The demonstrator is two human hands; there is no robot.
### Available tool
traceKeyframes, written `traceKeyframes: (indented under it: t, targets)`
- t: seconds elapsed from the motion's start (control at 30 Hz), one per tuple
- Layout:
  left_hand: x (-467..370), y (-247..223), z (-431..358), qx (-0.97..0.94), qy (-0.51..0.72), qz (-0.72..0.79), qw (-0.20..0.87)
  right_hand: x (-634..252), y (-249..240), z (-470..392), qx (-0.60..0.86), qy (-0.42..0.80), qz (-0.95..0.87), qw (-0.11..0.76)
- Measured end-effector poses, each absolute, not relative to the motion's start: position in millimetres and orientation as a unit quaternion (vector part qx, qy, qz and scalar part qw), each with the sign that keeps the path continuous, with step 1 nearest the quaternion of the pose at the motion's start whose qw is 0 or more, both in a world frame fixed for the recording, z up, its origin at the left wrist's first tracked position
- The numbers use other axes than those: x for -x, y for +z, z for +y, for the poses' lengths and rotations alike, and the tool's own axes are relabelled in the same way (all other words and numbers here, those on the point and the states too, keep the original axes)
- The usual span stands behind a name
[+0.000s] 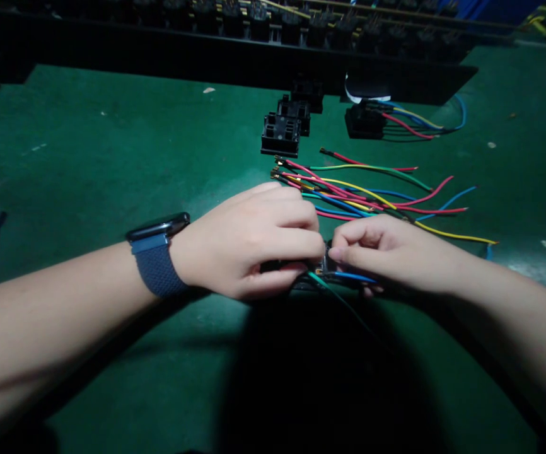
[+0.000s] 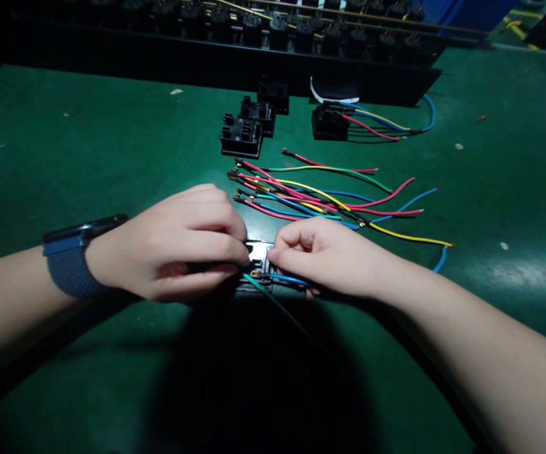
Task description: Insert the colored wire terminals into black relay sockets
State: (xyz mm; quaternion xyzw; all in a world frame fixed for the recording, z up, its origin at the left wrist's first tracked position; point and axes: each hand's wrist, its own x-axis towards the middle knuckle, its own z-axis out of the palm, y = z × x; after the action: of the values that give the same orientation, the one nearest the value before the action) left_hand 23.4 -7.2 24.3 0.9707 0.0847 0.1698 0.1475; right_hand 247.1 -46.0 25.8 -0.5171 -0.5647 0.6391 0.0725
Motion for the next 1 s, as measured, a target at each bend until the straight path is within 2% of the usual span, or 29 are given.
traceKeyframes:
  t: [0.27, 0.57, 0.7, 0.83, 0.9, 1.0]
  targets:
    - [-21.0, 25.1, -4.8, -0.968, 0.142, 0.065, 0.195, -246.9, 25.7, -46.4, 0.513, 0.638, -0.570, 0.070]
    - [-22.3, 24.1, -4.2, -0.963, 0.186, 0.057, 0.187, -247.0, 25.8, -46.4, 0.515, 0.642, -0.564, 0.065]
    - [-20.7, 19.9, -3.5, -0.940, 0.270, 0.156, 0.141, -245.5, 25.5, -47.1, 0.521, 0.647, -0.553, 0.063]
    - [-16.9, 12.4, 6.4, -0.864, 0.365, 0.299, 0.175, -243.8, 24.9, -49.0, 0.514, 0.658, -0.547, 0.065]
    - [-15.9, 8.7, 12.8, -0.830, 0.350, 0.379, 0.212, -242.7, 24.6, -49.5, 0.518, 0.654, -0.548, 0.067]
    - [-17.0, 4.8, 18.6, -0.826, 0.300, 0.417, 0.231, -241.5, 23.8, -49.3, 0.515, 0.650, -0.554, 0.076]
